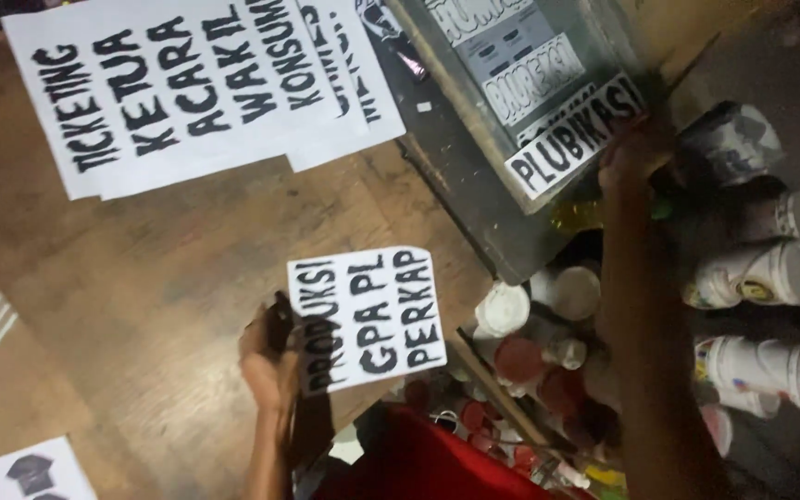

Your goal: The person uses orange-handled scissors to cut a white paper sheet printed with black text into separate strips. The person repeatedly cuts along the text lines, separates the strips, and places them on the table or a nearby surface.

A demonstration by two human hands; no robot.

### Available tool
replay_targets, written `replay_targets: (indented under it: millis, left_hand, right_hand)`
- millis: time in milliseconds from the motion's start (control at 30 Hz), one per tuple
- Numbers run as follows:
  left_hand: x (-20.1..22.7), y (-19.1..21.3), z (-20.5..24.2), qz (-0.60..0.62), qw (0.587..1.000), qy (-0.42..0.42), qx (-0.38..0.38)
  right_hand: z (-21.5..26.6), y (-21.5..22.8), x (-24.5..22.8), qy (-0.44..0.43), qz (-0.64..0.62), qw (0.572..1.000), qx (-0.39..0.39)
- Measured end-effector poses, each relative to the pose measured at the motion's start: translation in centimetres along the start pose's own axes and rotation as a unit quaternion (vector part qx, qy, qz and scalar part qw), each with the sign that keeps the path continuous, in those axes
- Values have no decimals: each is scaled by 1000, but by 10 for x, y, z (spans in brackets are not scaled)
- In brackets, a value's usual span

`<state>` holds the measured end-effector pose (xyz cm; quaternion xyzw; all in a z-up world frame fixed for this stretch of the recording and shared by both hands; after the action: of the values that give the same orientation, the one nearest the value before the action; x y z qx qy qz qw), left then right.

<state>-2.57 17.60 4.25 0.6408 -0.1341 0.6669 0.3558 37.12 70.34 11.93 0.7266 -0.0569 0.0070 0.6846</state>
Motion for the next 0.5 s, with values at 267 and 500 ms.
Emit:
replay_targets:
  millis: [267,500]
  left_hand:
    - [-19,-27,-16,-131,991,21,33]
    - [-47,-52,-2,-244,967,-50,56]
  right_hand:
    - [-120,-54,5,-226,-364,902,-52]
    - [-184,-169,65,-175,-1,978,-112]
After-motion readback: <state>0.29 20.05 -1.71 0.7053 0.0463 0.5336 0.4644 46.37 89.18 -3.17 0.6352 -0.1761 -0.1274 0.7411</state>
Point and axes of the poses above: each hand's wrist, its own z-axis away from the middle knuckle, its own y-axis out of the back of the hand, x = y × z, the point moved 2 cm from there along -z, towards the middle knuckle, and after that the axes turned 8 degrees about z, right-handed, at the moved point
